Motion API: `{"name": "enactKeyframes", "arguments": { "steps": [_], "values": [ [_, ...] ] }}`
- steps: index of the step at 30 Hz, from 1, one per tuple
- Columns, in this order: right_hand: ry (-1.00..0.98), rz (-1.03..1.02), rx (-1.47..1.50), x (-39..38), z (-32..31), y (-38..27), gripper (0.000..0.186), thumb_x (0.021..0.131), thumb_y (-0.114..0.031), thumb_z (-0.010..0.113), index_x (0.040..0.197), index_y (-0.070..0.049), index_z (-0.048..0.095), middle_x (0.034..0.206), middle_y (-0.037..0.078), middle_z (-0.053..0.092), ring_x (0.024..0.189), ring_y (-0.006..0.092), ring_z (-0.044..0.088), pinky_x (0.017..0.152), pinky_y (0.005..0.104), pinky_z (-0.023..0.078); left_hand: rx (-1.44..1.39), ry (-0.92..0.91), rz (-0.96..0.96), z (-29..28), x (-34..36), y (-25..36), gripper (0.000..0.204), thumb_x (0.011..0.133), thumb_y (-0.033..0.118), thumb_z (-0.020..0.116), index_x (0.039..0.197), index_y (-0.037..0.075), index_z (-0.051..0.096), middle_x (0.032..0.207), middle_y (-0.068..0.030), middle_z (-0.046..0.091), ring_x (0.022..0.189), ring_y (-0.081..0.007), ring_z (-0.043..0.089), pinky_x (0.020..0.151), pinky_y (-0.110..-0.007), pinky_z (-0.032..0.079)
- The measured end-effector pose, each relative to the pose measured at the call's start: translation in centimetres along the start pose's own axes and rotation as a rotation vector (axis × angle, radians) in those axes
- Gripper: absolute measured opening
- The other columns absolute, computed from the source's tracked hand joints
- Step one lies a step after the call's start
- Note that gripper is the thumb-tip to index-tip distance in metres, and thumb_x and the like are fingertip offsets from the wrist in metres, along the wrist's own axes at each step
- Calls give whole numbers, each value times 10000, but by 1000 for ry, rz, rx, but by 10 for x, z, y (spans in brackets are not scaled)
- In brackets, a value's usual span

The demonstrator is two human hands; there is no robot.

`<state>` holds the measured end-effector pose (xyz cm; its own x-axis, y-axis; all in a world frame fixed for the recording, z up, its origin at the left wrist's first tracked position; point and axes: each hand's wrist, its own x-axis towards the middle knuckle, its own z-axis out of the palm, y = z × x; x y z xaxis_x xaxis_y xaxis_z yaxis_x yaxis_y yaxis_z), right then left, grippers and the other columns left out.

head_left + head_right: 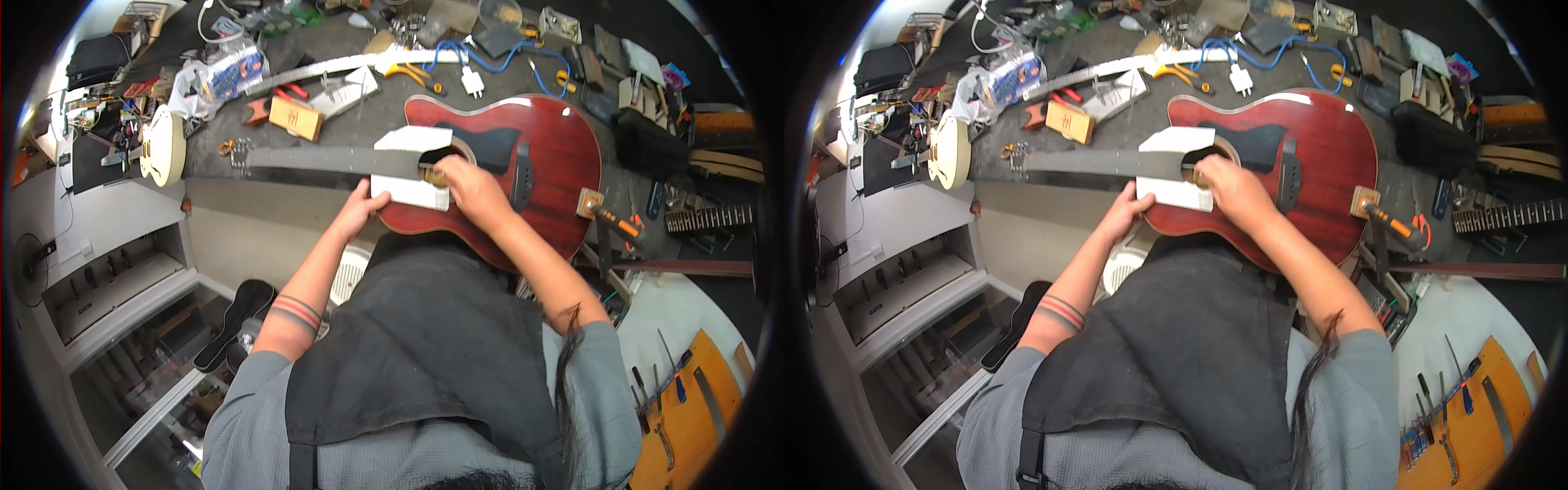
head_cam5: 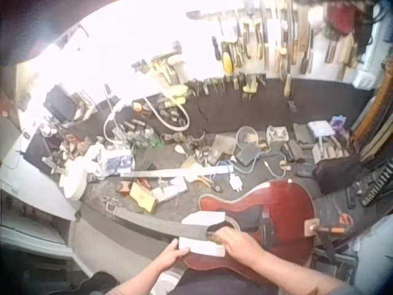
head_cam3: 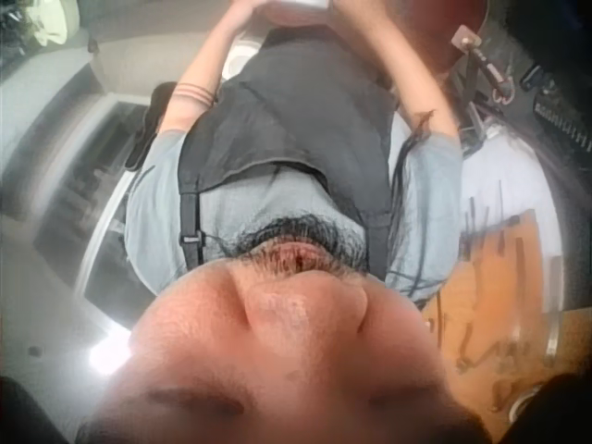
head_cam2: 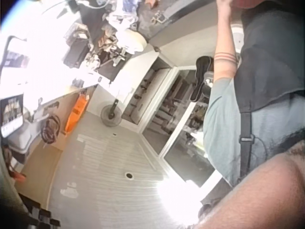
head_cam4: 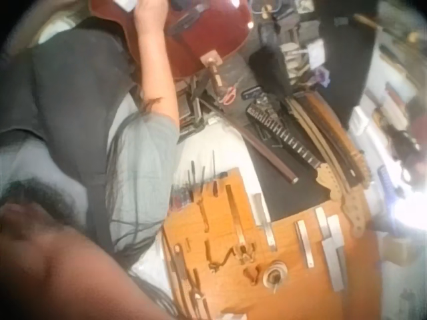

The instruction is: The person sands the fretboard of a guitar neck using a sanding block. They repeatedly rub the block along the length of the neck, flip the neck to sand the edges, and inspect the surface between sanding passes. The person also uses a small metal tool to check the fretboard surface.

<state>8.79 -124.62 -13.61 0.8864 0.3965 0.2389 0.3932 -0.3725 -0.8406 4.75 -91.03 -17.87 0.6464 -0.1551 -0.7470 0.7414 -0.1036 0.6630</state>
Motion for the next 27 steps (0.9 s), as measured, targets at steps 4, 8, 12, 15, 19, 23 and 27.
{"name": "enactKeyframes", "arguments": {
  "steps": [4,8,12,15,19,23,27],
  "values": [
    [21,-26,-37,0,5,7,362,933,49,648,1284,-28,697,1230,194,756,1145,454,743,956,541,631,28,14,-9,2,-3,5,748,1125,287,789,1731,73,408,1624,-122,622,1465,-251,627,1160,-442,560],
    [21,52,-48,1,6,0,323,957,48,626,1265,-15,701,1208,211,757,1102,468,749,919,551,632,17,1,31,3,-3,6,824,1084,422,832,1722,90,430,1605,-100,650,1417,-245,641,1102,-426,540],
    [31,45,-48,0,5,-7,256,964,49,627,1210,19,690,1162,215,748,1118,453,739,956,537,618,80,-2,-23,-2,-6,7,841,1075,475,832,1713,92,441,1612,-102,649,1419,-253,631,1118,-454,505],
    [84,16,-148,1,-5,-11,248,946,53,648,1188,20,692,1143,201,743,1141,434,721,992,529,605,95,-20,-32,-2,-6,14,867,1084,481,824,1727,65,417,1637,-122,629,1436,-262,629,1145,-466,509],
    [168,71,-203,10,-32,-34,176,979,22,713,1150,-19,706,1100,162,732,1140,400,706,984,509,595,100,-58,-13,10,-19,32,891,1118,458,793,1752,4,361,1674,-176,589,1513,-293,599,1223,-468,512],
    [484,63,-240,80,-77,-58,62,1100,-38,688,1155,-16,705,1091,168,734,1017,397,701,897,513,576,21,1,39,-6,-22,-2,1047,1133,455,774,1844,-11,163,1774,-268,483,1580,-334,556,1266,-447,503],
    [735,37,24,215,-152,-74,133,1180,-100,648,1198,18,708,1118,149,771,997,251,762,899,408,608,169,146,64,-22,-45,-30,990,1135,486,755,1851,40,236,1739,-284,547,1572,-368,581,1269,-463,497]
  ]
}}
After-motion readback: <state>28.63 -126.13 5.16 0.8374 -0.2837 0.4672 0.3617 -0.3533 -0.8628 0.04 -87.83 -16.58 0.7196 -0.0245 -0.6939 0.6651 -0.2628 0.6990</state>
